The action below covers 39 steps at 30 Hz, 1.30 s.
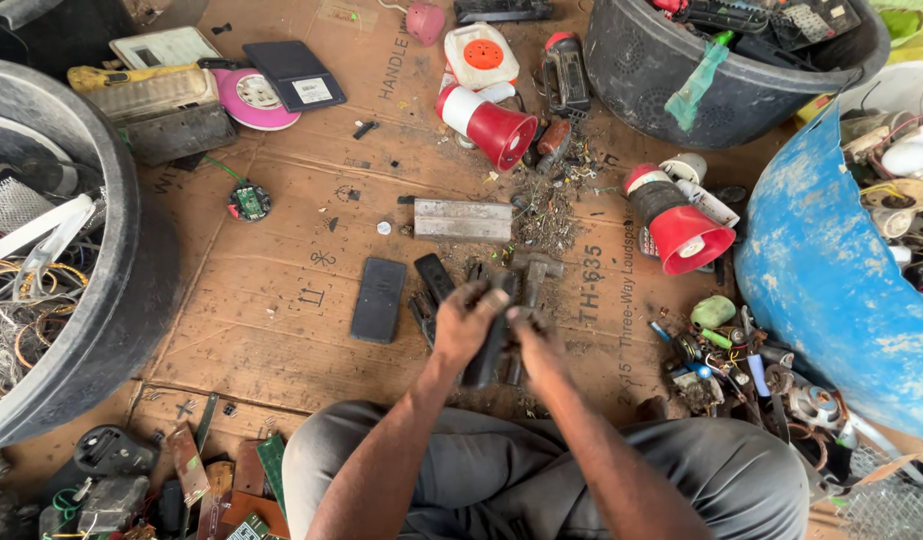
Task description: The person sits on a cardboard-covered floor and uses a hammer and pliers to dismantle various electronic components. They repeatedly strike items such as a red plastic device, a black remote control, and a small circuit board to break them apart. The person also uses pliers to pull wires and separate parts from the broken devices.
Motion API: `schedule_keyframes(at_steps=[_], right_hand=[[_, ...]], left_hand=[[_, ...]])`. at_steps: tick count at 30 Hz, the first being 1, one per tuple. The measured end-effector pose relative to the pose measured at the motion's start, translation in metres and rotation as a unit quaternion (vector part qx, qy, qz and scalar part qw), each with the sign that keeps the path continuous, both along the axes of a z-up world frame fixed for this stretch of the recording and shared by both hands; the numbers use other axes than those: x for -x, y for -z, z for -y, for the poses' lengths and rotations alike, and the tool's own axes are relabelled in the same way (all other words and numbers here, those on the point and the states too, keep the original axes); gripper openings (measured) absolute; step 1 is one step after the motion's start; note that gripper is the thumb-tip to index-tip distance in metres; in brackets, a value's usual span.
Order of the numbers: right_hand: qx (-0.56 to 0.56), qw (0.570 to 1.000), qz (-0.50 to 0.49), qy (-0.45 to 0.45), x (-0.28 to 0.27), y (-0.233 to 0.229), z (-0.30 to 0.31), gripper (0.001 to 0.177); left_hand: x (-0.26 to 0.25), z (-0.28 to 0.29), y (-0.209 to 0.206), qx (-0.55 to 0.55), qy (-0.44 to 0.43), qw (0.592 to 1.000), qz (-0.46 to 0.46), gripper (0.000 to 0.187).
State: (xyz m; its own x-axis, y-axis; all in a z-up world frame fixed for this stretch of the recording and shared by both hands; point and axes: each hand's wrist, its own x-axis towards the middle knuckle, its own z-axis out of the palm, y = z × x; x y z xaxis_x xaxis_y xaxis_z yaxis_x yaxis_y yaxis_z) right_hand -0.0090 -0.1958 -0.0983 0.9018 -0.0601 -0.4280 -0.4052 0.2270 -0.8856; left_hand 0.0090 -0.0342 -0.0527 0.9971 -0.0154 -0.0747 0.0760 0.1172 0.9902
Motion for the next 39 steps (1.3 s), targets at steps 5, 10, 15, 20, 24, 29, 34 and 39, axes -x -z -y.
schedule_keyframes(at_steps=[5, 10, 15, 20, 24, 29, 34, 39], right_hand=[[0.053, 0.990, 0.097, -0.087, 0.004, -0.006, -0.008, 0.029], [0.125, 0.955, 0.239, -0.122, -0.004, -0.042, -0.009, 0.059], [0.083, 0.976, 0.148, -0.134, -0.004, -0.035, -0.003, 0.061], [-0.199, 0.965, 0.127, -0.109, -0.005, -0.006, 0.000, 0.031], [-0.258, 0.960, 0.106, -0.041, -0.007, -0.005, 0.000, 0.020], [-0.191, 0.979, 0.040, 0.062, -0.007, -0.024, -0.005, 0.012], [-0.100, 0.974, -0.036, 0.200, -0.034, -0.053, 0.045, 0.026], [0.370, 0.924, -0.067, -0.071, -0.018, -0.061, 0.014, 0.043]], left_hand=[[-0.002, 0.004, 0.017, 0.025, 0.055, 0.997, -0.055, 0.064], [0.000, 0.005, 0.008, 0.148, 0.081, 0.985, -0.045, 0.070], [0.000, 0.004, 0.006, 0.228, 0.081, 0.968, -0.068, 0.062], [0.001, 0.010, 0.008, 0.238, 0.010, 0.970, -0.040, 0.046], [0.007, 0.017, 0.007, 0.157, -0.062, 0.985, -0.040, 0.040], [0.009, 0.023, -0.013, 0.105, -0.145, 0.983, -0.035, 0.037], [0.006, -0.021, -0.039, 0.314, -0.191, 0.926, -0.089, 0.034], [0.002, -0.031, -0.040, 0.382, -0.042, 0.918, -0.097, 0.055]])
